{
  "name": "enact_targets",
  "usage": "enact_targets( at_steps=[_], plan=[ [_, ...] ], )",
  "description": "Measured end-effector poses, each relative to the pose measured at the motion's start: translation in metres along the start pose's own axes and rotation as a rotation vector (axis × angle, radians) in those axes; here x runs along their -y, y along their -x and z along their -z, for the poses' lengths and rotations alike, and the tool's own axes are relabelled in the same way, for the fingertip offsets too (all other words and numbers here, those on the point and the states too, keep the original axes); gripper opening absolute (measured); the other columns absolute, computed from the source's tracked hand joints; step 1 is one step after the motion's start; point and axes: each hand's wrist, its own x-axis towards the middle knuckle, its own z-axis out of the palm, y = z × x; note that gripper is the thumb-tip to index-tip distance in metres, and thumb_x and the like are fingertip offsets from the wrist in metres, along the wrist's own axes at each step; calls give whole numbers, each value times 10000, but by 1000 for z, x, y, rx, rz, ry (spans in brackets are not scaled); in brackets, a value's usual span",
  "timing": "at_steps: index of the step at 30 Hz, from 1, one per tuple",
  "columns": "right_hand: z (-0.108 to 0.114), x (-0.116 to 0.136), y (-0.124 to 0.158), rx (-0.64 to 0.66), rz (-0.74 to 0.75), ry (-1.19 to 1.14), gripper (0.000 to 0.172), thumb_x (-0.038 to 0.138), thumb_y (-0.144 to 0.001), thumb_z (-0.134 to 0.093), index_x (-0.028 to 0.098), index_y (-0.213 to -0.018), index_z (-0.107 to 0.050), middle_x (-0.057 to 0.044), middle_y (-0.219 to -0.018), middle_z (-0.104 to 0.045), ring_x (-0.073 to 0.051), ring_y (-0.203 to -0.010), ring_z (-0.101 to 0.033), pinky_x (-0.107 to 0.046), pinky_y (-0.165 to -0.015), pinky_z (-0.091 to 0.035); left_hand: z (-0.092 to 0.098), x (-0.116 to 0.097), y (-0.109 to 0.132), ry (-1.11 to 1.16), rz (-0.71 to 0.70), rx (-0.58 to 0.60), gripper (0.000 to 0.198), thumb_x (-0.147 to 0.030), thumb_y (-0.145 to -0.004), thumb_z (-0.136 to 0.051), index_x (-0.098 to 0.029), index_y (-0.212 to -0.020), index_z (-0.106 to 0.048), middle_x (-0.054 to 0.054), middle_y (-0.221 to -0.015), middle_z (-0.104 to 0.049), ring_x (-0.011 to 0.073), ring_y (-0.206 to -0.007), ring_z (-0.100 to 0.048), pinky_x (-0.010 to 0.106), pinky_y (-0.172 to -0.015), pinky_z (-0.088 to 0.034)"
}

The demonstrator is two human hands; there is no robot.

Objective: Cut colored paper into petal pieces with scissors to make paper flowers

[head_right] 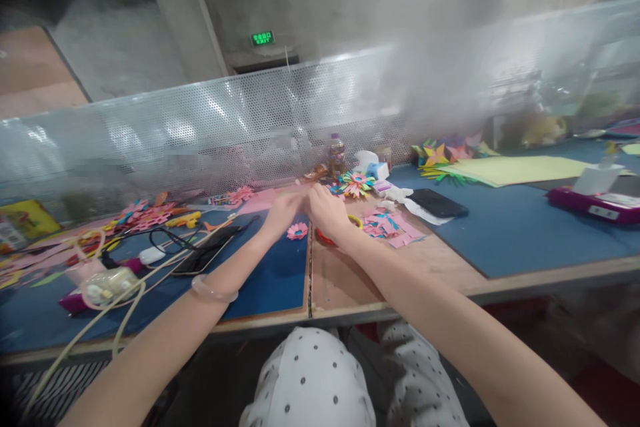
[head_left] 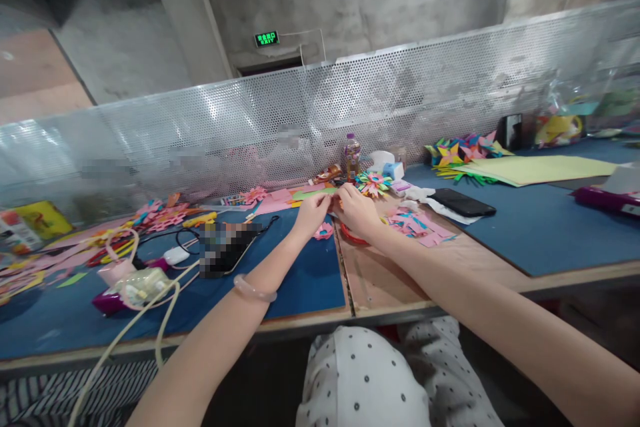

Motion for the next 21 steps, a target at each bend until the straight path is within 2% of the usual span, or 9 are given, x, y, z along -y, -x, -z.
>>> enact_targets(
  at_steps=[10,16,21],
  plan=[
    [-8,-4,0,-122,25,-152,141,260,-837,-393,159,-867,-486,-88,-894,-523,-189,-840,-488,-263,-645,-376,3,-7,2,39,20,-16,208,-212,-764,-463,-136,-599,-565,8,-616,-597,126,-596,-523,220,-566,-394],
    [-11,-1,-1,-205,-70,-320,132,213,-819,-392,167,-892,-492,-77,-897,-525,-177,-852,-496,-269,-713,-389,3,-6,1,57,36,-33,221,-226,-771,-453,-133,-612,-574,13,-611,-601,133,-598,-541,230,-576,-411],
    [-14,-4,-4,-199,-99,-506,134,190,-797,-414,167,-821,-544,-60,-849,-551,-165,-845,-503,-271,-737,-392,3,-3,1,53,31,-38,202,-218,-769,-451,-134,-649,-591,19,-644,-623,144,-633,-565,238,-611,-431]
  ],
)
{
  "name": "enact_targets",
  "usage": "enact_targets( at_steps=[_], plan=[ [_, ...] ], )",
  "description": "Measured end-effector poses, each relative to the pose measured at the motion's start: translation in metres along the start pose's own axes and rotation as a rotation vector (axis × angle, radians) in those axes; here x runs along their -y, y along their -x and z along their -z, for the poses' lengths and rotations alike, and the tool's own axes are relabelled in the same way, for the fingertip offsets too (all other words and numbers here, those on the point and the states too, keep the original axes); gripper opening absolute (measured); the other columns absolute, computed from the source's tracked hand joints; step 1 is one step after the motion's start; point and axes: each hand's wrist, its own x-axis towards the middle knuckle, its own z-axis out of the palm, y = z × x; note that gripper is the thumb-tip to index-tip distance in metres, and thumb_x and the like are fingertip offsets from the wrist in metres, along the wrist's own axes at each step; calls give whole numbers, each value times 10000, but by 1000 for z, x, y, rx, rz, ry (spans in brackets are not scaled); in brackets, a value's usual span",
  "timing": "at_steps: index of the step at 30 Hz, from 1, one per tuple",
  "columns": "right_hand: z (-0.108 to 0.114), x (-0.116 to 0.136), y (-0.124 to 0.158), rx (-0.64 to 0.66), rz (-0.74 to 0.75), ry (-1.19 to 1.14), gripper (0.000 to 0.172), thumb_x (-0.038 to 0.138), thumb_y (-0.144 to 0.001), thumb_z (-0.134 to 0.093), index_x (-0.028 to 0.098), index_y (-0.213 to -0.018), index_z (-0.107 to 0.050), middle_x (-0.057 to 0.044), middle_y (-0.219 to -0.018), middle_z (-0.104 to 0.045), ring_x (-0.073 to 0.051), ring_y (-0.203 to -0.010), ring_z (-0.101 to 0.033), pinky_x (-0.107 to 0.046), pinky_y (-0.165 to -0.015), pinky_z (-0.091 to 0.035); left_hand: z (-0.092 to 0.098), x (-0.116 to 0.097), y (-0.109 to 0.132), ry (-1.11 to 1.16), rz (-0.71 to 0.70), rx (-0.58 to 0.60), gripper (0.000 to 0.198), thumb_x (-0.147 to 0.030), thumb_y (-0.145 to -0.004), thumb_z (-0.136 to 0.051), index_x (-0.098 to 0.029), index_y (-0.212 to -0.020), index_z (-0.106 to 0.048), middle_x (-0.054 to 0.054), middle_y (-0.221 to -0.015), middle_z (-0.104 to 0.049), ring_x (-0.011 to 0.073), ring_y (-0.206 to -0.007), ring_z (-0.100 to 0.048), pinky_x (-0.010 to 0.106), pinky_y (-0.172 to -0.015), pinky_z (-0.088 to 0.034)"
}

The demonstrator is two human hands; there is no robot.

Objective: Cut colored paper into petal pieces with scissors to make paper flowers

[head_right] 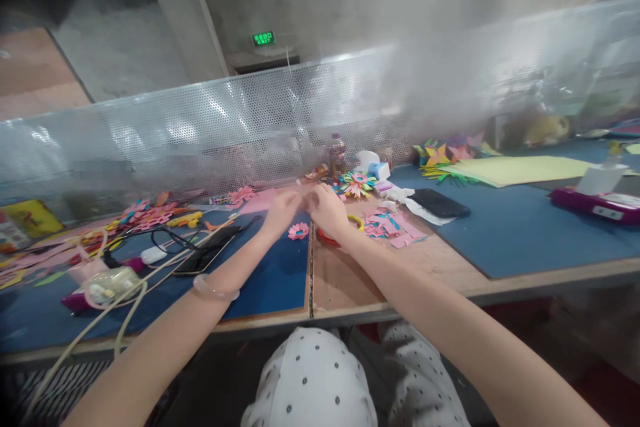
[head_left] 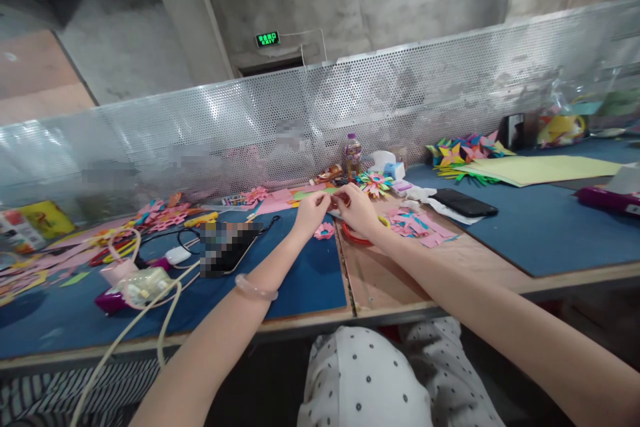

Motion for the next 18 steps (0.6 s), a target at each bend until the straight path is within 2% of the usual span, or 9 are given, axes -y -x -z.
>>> enact_targets(
  at_steps=[7,12,18],
  plan=[
    [3,-4,-4,64,-145,-273,101,183,-736,-472,163,-733,-572,-18,-730,-594,-137,-708,-525,-262,-676,-404,1,7,-1,23,-28,66,171,-208,-768,-475,-138,-723,-625,29,-699,-658,159,-691,-603,253,-664,-454],
    [7,-5,-5,122,-235,-423,72,195,-712,-507,162,-684,-564,-6,-703,-601,-126,-682,-539,-249,-665,-418,2,10,0,26,-35,135,181,-216,-774,-483,-134,-760,-644,40,-723,-670,158,-686,-615,259,-664,-463],
    [10,-4,-7,148,-275,-434,91,231,-705,-548,155,-697,-597,-16,-731,-612,-129,-704,-544,-261,-693,-420,4,7,0,26,-21,156,194,-203,-778,-476,-125,-726,-646,45,-719,-676,159,-671,-623,256,-645,-471]
  ],
)
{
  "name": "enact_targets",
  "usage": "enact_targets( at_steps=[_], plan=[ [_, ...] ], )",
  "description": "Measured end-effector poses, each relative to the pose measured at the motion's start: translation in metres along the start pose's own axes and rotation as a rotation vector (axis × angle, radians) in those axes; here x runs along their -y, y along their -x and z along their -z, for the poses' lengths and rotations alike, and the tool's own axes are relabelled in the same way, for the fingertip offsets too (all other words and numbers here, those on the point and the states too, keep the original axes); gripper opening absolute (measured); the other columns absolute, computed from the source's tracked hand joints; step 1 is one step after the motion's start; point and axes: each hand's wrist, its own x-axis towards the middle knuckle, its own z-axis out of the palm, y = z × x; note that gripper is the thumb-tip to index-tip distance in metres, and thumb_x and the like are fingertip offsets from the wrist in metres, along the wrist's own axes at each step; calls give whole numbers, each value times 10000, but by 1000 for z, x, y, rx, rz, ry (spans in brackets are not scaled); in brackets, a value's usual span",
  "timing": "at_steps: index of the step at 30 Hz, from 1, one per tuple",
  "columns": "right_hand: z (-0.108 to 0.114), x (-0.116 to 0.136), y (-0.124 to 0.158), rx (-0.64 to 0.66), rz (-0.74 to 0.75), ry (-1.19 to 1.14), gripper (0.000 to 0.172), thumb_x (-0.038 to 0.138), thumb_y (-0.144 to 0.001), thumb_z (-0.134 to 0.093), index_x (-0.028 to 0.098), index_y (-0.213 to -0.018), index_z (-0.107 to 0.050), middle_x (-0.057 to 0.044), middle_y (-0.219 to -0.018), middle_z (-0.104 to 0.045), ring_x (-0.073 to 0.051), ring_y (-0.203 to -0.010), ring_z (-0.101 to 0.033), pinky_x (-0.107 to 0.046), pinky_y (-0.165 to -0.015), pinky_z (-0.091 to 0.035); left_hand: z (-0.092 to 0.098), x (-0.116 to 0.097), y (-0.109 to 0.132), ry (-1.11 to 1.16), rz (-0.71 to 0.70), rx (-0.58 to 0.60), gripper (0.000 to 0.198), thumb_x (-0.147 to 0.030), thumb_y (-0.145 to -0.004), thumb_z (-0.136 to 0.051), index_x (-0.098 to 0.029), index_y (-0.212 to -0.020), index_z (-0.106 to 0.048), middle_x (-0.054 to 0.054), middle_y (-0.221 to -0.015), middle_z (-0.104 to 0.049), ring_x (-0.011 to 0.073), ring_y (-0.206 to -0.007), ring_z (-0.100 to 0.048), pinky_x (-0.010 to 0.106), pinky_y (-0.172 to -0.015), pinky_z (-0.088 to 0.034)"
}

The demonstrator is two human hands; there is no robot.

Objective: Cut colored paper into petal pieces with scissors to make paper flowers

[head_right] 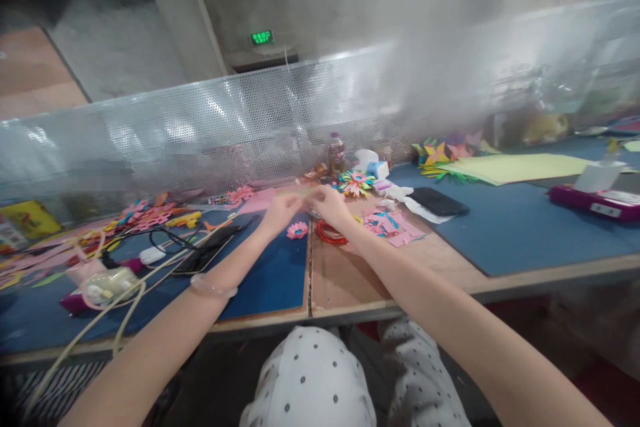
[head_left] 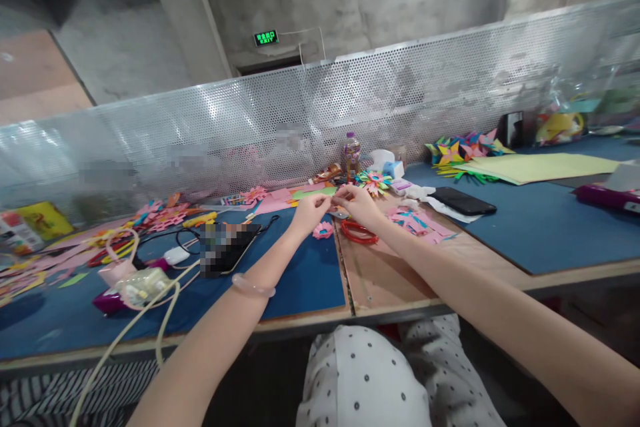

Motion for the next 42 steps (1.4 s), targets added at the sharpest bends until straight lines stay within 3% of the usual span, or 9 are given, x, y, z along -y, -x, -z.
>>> enact_targets(
  at_steps=[11,22,42],
  plan=[
    [4,4,0,58,52,-8,140,258,-731,-529,165,-706,-632,-25,-746,-627,-144,-749,-550,-262,-711,-411,1,1,0,150,101,-10,196,-231,-779,-493,-117,-771,-652,62,-753,-687,170,-691,-639,296,-688,-501],
    [3,-11,-2,18,-36,-59,162,279,-683,-576,163,-774,-642,-25,-806,-636,-141,-763,-555,-273,-725,-423,-4,9,-2,442,226,80,237,-266,-785,-493,-112,-865,-655,75,-784,-697,188,-739,-655,361,-767,-499],
    [2,-8,0,31,-37,-59,139,239,-686,-561,153,-775,-625,-27,-803,-634,-133,-742,-561,-262,-718,-429,-4,11,-2,416,206,77,239,-288,-758,-542,-109,-866,-658,74,-757,-693,191,-709,-656,362,-754,-500]
  ],
)
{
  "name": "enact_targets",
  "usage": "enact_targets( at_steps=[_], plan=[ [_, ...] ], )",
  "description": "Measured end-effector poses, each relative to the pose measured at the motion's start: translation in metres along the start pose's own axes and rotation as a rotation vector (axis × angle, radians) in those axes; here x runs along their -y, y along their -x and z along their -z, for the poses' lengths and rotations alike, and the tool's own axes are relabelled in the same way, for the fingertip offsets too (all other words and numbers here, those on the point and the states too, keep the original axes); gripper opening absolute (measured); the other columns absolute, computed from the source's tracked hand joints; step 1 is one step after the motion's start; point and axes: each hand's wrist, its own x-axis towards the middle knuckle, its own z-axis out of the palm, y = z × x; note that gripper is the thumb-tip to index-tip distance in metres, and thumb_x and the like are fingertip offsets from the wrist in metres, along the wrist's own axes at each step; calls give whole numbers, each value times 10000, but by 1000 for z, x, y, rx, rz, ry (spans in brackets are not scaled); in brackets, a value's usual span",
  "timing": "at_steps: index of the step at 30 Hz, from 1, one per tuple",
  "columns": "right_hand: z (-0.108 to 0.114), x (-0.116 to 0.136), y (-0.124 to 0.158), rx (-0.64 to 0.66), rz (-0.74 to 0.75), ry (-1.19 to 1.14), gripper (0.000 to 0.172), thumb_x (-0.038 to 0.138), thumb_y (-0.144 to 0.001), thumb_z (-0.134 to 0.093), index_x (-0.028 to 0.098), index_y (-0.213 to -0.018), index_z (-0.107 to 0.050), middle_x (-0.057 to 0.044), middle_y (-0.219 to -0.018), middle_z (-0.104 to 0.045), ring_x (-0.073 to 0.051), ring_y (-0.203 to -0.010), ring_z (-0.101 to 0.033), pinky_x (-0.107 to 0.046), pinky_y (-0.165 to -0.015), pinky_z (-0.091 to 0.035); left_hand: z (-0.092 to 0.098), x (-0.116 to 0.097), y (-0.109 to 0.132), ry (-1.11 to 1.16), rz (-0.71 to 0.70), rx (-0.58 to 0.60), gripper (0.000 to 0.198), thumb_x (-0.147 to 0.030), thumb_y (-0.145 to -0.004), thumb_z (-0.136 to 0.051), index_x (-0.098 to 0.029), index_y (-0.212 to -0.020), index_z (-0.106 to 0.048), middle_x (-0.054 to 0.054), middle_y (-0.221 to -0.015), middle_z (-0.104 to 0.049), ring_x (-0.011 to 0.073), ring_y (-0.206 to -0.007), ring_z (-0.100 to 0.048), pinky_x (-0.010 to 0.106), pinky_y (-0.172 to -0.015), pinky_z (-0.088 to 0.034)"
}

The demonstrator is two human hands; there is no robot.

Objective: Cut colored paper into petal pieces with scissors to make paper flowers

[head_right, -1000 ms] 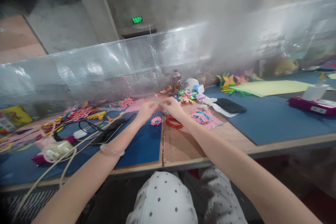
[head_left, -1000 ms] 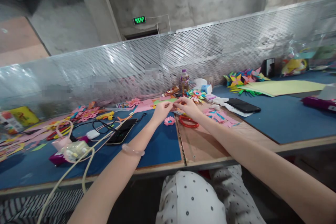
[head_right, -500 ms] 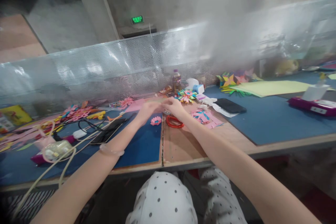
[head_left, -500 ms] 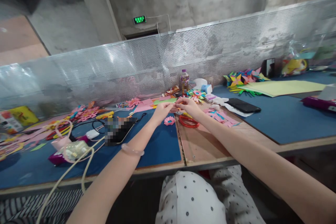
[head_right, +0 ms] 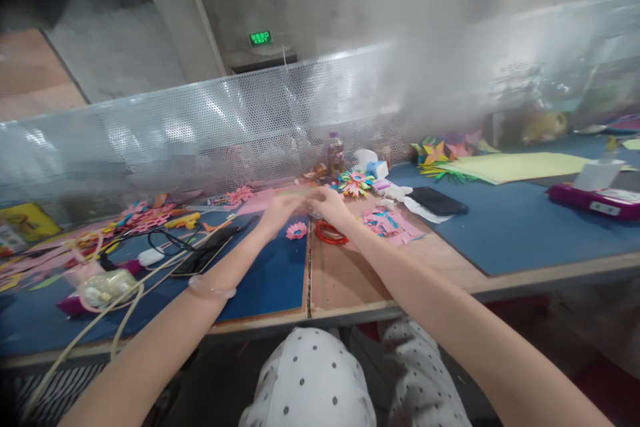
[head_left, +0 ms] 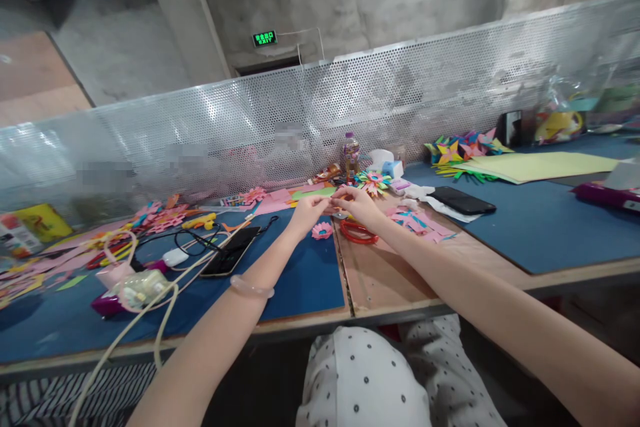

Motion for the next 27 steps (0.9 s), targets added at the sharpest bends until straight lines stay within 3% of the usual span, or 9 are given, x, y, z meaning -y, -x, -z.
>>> enact_targets(
  at_steps=[10,19,27],
  plan=[
    [0,0,-1,18,0,-21,176,295,-706,-575,144,-781,-626,-34,-785,-631,-132,-719,-557,-247,-665,-426,1,3,-1,28,28,-4,226,-273,-767,-520,-116,-860,-653,77,-781,-696,193,-728,-657,361,-757,-506],
    [11,-2,-3,148,75,67,280,408,-746,-556,163,-824,-669,-40,-823,-657,-141,-726,-559,-247,-655,-413,3,-3,-1,-113,4,-31,206,-264,-775,-500,-129,-825,-648,54,-742,-685,180,-710,-650,328,-710,-511],
    [9,-12,-7,51,194,320,257,394,-755,-553,177,-811,-679,-55,-804,-647,-152,-728,-551,-258,-649,-393,2,1,-2,-209,-44,-16,213,-278,-785,-496,-126,-834,-638,69,-795,-678,182,-712,-647,322,-688,-507]
  ],
)
